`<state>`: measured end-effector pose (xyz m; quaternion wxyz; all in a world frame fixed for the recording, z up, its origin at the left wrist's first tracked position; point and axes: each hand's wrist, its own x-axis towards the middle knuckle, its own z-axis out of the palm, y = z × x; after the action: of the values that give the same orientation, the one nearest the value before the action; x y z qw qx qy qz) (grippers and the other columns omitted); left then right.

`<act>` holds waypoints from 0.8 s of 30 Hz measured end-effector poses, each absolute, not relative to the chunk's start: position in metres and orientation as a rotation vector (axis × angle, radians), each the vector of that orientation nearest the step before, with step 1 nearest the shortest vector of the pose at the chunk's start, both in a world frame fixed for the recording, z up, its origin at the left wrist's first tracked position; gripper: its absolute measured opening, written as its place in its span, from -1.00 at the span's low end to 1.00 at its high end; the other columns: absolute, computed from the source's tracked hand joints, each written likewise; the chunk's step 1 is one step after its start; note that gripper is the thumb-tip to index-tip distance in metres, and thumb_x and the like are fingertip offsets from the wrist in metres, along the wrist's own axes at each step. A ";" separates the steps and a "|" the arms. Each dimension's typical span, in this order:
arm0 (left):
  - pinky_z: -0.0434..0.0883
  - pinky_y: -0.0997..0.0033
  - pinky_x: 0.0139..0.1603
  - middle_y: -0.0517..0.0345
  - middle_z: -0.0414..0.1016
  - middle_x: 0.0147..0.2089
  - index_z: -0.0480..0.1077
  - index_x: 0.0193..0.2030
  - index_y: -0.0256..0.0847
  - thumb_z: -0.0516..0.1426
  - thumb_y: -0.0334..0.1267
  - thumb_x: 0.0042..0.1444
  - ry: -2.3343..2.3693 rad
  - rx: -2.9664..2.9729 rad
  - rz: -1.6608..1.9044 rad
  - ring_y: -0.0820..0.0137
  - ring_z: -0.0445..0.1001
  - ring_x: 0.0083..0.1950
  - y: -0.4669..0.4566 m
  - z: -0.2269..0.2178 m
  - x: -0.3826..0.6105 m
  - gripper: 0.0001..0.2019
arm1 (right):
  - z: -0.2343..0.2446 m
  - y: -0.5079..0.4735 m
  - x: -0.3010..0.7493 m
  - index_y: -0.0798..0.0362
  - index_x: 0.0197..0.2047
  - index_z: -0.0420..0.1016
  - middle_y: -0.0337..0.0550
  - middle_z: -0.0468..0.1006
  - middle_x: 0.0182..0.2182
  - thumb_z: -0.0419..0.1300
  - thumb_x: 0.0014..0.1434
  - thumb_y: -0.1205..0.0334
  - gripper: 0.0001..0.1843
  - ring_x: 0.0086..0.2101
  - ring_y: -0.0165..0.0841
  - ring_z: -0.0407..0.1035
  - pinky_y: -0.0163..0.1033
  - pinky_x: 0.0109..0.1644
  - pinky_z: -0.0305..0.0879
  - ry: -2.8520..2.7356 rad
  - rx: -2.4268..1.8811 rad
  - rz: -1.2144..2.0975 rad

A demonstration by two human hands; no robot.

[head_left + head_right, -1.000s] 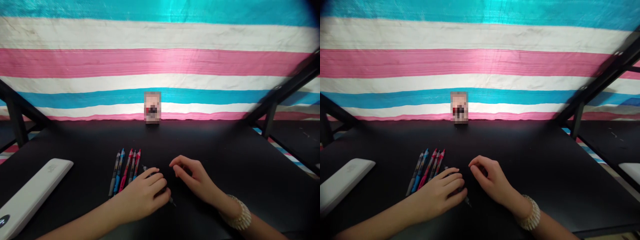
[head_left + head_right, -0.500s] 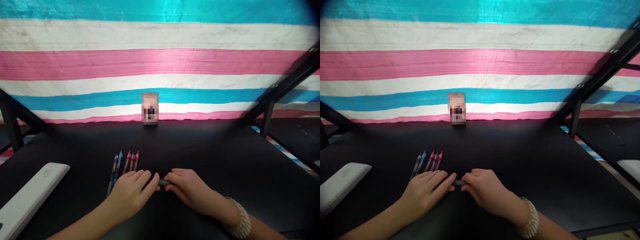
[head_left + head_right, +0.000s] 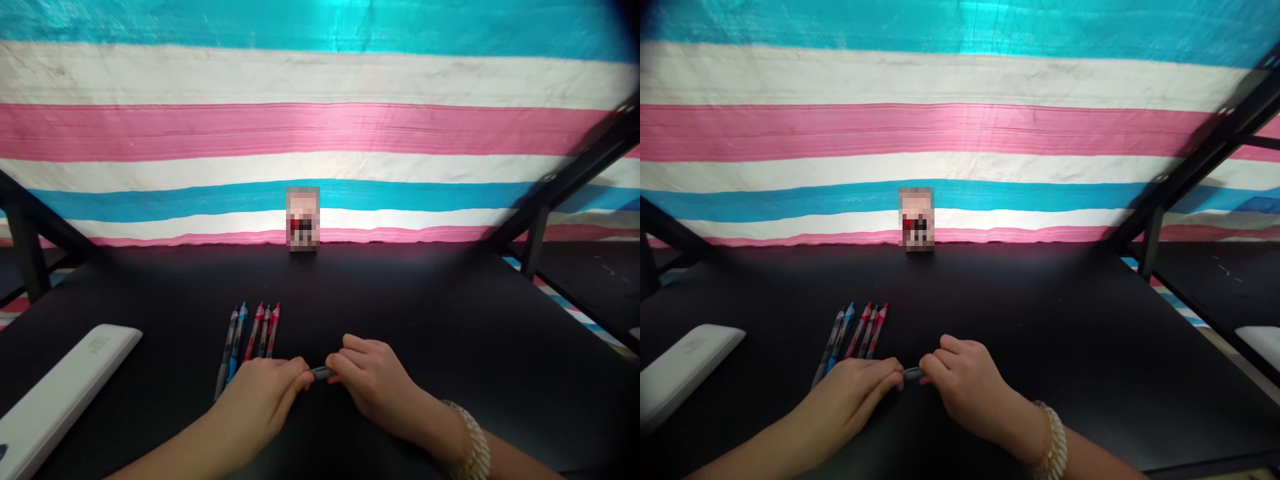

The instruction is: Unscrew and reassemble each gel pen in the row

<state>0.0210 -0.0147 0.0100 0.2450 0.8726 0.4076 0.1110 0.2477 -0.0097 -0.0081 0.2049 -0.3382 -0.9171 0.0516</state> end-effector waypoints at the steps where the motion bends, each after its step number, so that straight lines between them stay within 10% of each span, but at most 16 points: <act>1: 0.35 0.46 -0.44 0.19 0.50 -0.45 0.37 -0.33 -0.15 -0.15 -0.23 0.46 1.104 2.359 0.331 0.34 0.56 -0.44 -0.014 0.010 0.020 -0.62 | -0.007 -0.009 0.249 0.07 -0.30 0.42 -0.17 0.48 -0.51 -0.06 0.46 0.35 -0.68 -0.45 -0.28 0.25 -0.17 -0.43 -0.03 -2.549 -0.937 0.148; 7: 0.50 0.38 -0.16 0.01 0.55 -0.06 0.37 0.15 -0.17 0.05 -0.28 0.39 1.100 2.567 0.882 0.28 0.60 -0.15 0.001 0.003 0.005 -0.76 | 0.002 -0.001 0.260 0.06 -0.29 0.39 -0.16 0.43 -0.45 -0.07 0.48 0.22 -0.67 -0.42 -0.30 0.28 -0.23 -0.36 0.12 -2.287 -1.144 0.529; 24: 0.41 0.41 -0.45 0.00 0.53 -0.32 0.39 0.12 -0.40 0.07 -0.41 0.37 0.815 2.825 1.143 0.36 0.46 -0.42 0.008 0.000 -0.004 -0.76 | 0.010 -0.002 0.259 0.05 -0.39 0.31 -0.35 0.19 -0.54 -0.05 0.48 0.03 -0.57 -0.54 -0.46 0.04 -0.32 -0.45 -0.01 -1.949 -1.186 1.197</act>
<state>-0.0039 0.0080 -0.0002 -0.0068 0.8955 0.2584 0.3623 0.2592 -0.0019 0.0100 0.2788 -0.4420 -0.7265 0.4463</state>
